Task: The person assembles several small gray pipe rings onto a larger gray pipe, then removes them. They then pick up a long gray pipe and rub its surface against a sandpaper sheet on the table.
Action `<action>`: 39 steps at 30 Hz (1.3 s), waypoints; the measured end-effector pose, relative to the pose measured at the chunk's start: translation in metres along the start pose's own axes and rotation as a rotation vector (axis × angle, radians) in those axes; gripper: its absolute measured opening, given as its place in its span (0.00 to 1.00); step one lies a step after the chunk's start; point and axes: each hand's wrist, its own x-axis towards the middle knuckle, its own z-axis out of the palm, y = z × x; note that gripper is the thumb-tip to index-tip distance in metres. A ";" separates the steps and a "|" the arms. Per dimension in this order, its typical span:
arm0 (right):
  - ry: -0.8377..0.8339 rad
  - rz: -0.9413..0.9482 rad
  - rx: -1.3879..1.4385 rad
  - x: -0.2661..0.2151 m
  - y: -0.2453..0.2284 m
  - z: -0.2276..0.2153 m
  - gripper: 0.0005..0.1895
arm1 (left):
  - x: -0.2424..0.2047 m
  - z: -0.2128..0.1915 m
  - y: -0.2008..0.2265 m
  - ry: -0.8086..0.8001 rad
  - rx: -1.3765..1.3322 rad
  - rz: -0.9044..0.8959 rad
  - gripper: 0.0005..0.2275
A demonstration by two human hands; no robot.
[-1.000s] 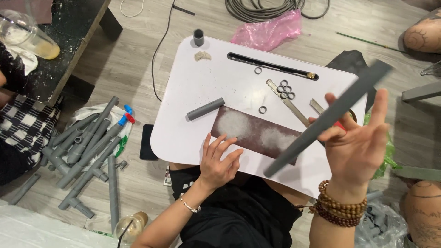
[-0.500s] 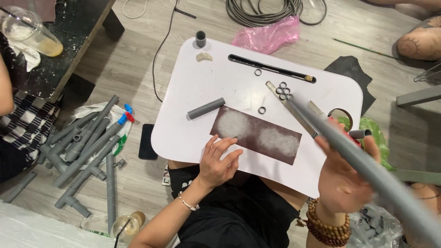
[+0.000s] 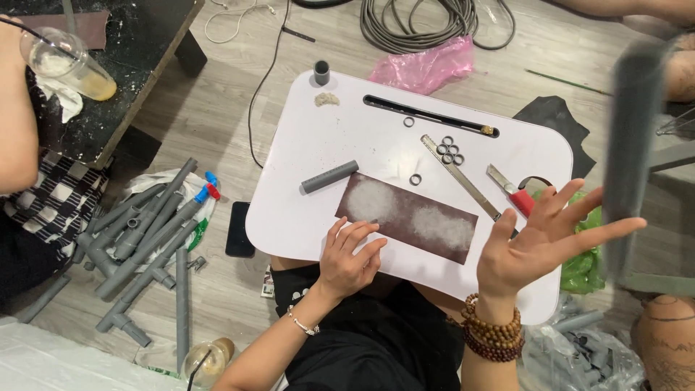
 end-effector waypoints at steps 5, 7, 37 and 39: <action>0.347 0.210 0.756 0.016 0.016 -0.009 0.52 | 0.000 0.000 0.000 -0.010 0.006 0.015 0.08; 0.205 -0.201 0.001 0.020 0.001 0.004 0.23 | 0.000 -0.001 0.000 -0.016 0.010 0.015 0.08; -0.301 0.835 0.980 -0.025 0.001 0.001 0.25 | -0.018 0.020 -0.004 0.068 0.038 -0.040 0.09; -0.322 0.927 1.073 -0.028 0.014 -0.010 0.23 | -0.015 0.017 -0.001 0.071 0.037 -0.041 0.09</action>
